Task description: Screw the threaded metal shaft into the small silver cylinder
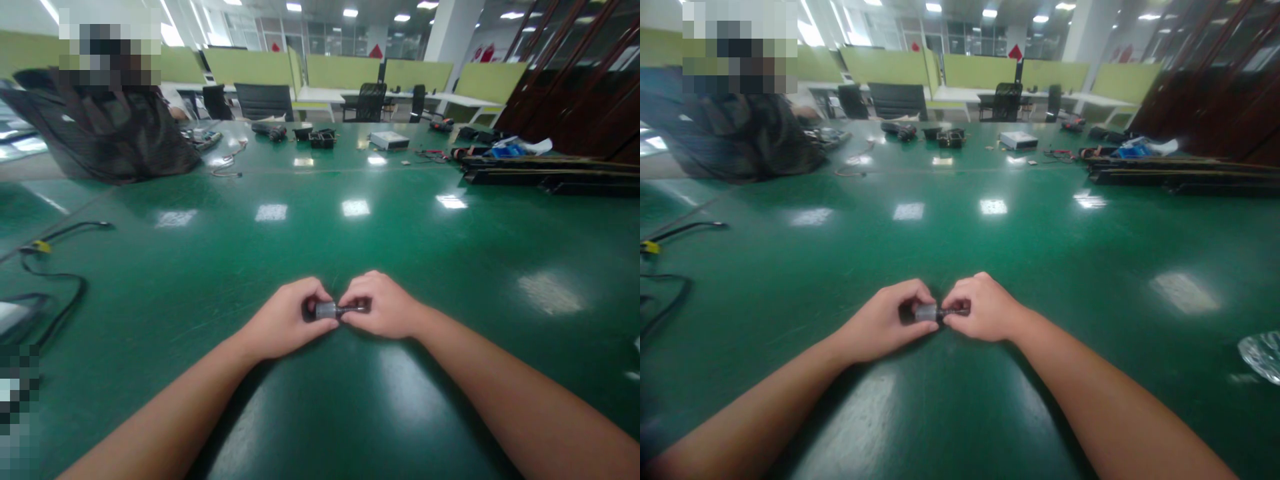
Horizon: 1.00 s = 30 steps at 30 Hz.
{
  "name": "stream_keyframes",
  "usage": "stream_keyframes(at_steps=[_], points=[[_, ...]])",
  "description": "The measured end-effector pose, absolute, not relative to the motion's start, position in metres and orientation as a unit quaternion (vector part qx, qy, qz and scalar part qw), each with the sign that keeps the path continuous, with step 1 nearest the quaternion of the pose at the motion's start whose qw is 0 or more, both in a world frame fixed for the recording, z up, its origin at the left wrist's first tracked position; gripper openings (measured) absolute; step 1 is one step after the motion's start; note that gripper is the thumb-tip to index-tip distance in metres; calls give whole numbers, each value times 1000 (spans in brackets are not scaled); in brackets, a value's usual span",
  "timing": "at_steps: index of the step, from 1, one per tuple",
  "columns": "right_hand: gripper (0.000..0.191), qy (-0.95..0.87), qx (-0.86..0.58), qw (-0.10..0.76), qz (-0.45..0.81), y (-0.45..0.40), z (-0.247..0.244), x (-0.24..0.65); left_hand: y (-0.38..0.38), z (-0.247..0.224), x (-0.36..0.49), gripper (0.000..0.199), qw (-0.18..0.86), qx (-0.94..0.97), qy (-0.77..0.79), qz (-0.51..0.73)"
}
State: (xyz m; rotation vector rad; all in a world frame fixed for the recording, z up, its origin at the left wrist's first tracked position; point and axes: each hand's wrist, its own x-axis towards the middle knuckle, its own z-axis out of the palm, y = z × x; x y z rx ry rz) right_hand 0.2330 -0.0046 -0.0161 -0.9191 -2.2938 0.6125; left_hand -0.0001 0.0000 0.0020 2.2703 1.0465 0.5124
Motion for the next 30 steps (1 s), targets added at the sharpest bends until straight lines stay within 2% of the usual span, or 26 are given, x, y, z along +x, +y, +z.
stream_keyframes(at_steps=[30], points=[[8, -857, -363, 278, 237, -4, -13, 240, -1, 3, 1, 21, 288, 852, 390, 199]])
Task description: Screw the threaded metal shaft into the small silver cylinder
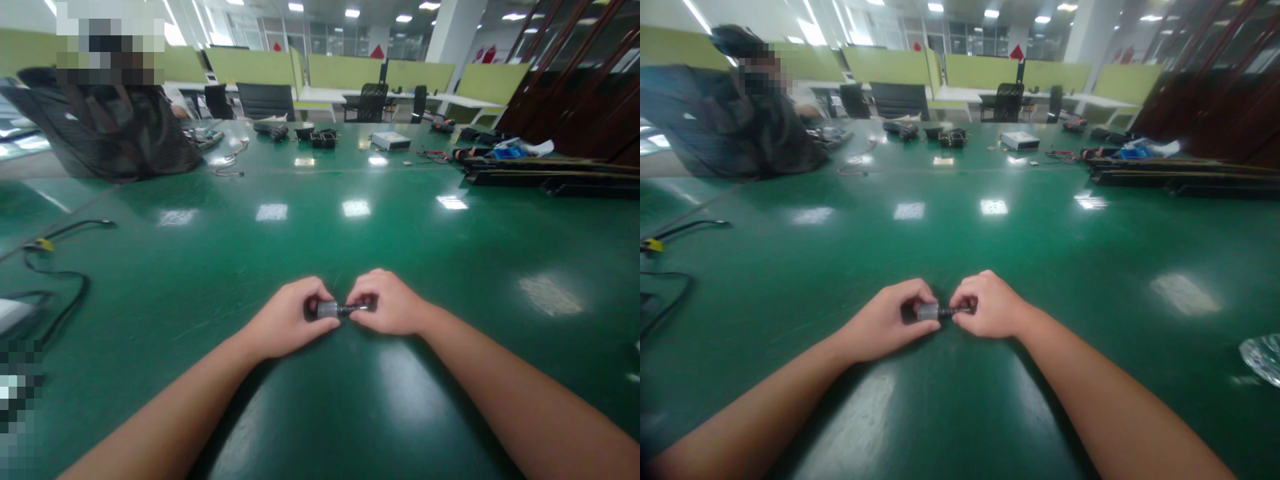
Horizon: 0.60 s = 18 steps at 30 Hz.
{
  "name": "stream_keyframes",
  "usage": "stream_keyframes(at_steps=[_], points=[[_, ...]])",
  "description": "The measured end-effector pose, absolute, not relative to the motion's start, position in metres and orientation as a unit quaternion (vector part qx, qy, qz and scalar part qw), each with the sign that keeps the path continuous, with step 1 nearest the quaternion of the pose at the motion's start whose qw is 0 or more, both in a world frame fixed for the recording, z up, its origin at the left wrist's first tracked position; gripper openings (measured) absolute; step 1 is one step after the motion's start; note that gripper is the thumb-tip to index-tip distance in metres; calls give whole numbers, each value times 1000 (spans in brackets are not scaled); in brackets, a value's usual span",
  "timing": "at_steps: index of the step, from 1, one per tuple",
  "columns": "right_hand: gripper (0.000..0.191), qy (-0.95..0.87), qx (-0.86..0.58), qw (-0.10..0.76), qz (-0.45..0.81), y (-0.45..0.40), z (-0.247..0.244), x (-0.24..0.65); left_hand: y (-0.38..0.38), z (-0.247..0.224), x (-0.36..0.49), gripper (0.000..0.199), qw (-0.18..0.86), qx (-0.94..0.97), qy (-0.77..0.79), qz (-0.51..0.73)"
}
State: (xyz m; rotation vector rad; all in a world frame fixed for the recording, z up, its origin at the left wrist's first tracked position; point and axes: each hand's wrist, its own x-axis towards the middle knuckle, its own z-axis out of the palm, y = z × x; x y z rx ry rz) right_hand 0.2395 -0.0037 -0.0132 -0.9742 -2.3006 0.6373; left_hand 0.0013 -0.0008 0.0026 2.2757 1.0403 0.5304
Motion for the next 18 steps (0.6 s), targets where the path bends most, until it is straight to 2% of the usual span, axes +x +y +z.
stream_keyframes(at_steps=[18], points=[[6, -841, -387, 268, 267, 6, -16, 257, 2, 0, -3, 23, 292, 844, 402, 200]])
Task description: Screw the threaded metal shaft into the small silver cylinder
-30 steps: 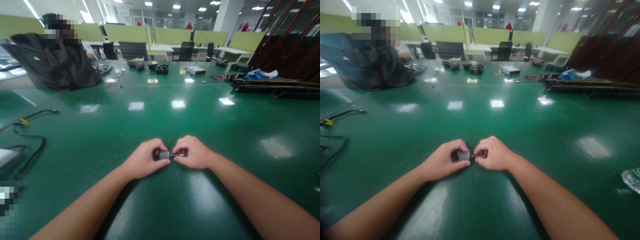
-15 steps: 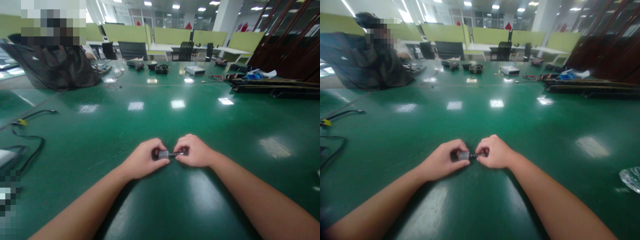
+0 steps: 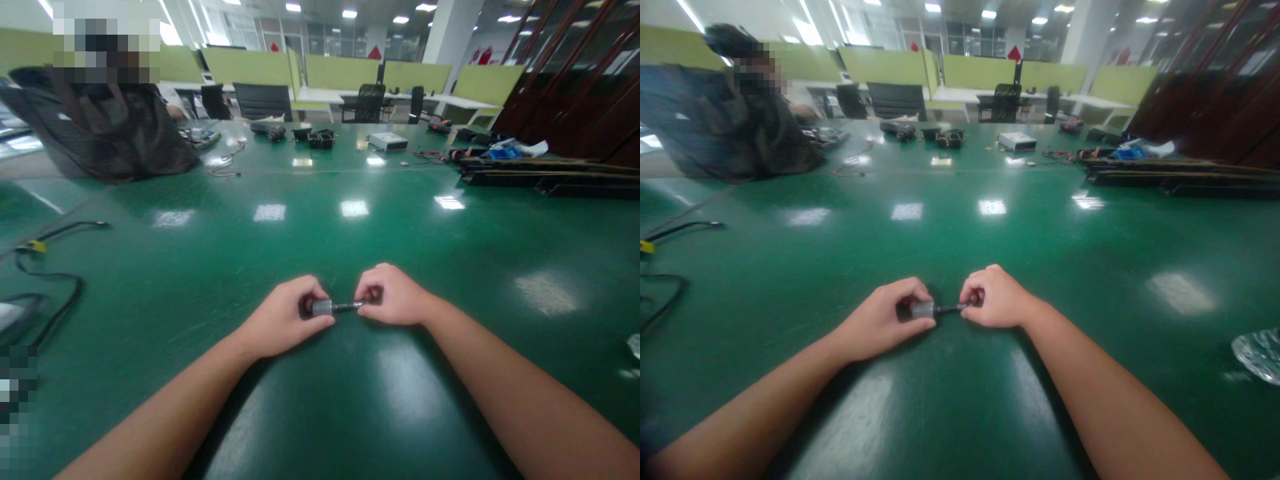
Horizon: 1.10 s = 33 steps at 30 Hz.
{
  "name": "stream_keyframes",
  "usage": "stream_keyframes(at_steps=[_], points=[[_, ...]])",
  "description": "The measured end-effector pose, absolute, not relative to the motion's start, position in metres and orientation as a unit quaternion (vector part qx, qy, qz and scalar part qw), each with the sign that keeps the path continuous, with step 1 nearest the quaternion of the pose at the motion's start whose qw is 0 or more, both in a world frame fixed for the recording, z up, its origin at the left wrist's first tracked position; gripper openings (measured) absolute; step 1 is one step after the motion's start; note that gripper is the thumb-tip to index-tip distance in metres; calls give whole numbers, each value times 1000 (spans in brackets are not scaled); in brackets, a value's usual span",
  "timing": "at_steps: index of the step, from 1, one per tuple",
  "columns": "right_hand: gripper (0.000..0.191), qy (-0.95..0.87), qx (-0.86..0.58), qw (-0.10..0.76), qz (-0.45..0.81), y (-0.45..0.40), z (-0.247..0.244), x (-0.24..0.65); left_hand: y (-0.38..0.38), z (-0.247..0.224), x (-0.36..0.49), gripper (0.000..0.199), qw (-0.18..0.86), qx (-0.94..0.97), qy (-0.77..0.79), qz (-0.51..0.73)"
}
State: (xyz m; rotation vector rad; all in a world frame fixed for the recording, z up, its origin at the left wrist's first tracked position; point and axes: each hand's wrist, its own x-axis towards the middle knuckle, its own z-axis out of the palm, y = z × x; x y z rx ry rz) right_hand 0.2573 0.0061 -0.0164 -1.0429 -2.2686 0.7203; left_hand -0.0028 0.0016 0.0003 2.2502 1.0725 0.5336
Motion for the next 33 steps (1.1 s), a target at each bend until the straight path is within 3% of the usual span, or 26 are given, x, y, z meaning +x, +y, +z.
stream_keyframes(at_steps=[17, 24, 33], points=[[5, -835, -389, 273, 278, 4, -15, 251, 2, 0, -2, 23, 288, 843, 406, 203], [22, -844, -367, 293, 260, -6, -16, 230, 2, -1, -3, 23, 288, 846, 396, 209], [17, -846, -367, 285, 263, -5, -18, 232, 1, 2, 0, 21, 298, 846, 390, 209]])
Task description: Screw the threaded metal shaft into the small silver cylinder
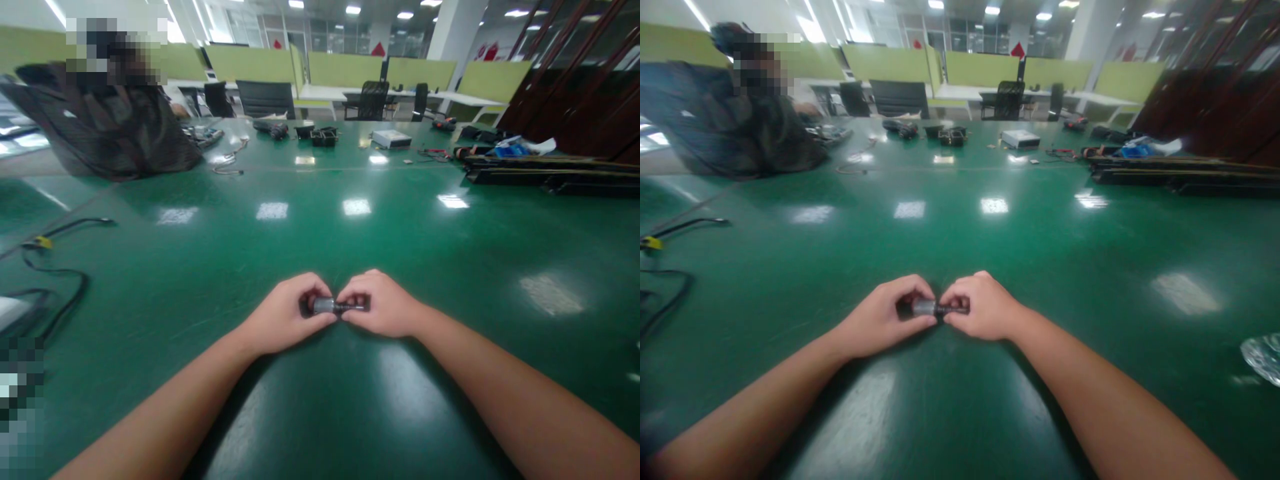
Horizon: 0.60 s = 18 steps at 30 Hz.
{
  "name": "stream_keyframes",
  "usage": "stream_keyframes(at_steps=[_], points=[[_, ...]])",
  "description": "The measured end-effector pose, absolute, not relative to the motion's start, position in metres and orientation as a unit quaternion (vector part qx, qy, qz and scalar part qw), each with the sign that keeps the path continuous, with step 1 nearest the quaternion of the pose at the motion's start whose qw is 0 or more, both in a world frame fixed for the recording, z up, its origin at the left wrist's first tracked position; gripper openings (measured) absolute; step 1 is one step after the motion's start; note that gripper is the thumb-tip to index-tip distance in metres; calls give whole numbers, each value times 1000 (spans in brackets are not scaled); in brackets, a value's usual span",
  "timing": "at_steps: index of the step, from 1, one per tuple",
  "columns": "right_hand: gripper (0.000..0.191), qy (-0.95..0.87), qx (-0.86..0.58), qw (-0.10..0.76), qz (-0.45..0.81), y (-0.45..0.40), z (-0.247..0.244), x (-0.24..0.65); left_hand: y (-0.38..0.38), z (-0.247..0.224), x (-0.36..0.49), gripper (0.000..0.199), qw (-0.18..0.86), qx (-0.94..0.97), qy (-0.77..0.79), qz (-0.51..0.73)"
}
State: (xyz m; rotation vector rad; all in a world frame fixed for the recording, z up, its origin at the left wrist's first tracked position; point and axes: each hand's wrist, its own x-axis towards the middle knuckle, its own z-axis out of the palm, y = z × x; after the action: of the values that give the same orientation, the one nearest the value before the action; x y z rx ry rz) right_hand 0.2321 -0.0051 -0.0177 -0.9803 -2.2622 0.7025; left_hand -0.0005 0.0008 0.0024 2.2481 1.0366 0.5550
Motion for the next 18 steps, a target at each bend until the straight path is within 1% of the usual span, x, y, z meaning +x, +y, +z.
stream_keyframes(at_steps=[4, 9, 18], points=[[16, -849, -368, 279, 257, -5, -16, 232, 1, 0, 0, 23, 295, 842, 402, 206], [15, -849, -371, 275, 256, -6, -17, 231, 1, -1, 0, 21, 295, 843, 401, 204], [11, -838, -400, 287, 234, -8, -18, 223, 2, -1, 0, 23, 283, 847, 398, 209]])
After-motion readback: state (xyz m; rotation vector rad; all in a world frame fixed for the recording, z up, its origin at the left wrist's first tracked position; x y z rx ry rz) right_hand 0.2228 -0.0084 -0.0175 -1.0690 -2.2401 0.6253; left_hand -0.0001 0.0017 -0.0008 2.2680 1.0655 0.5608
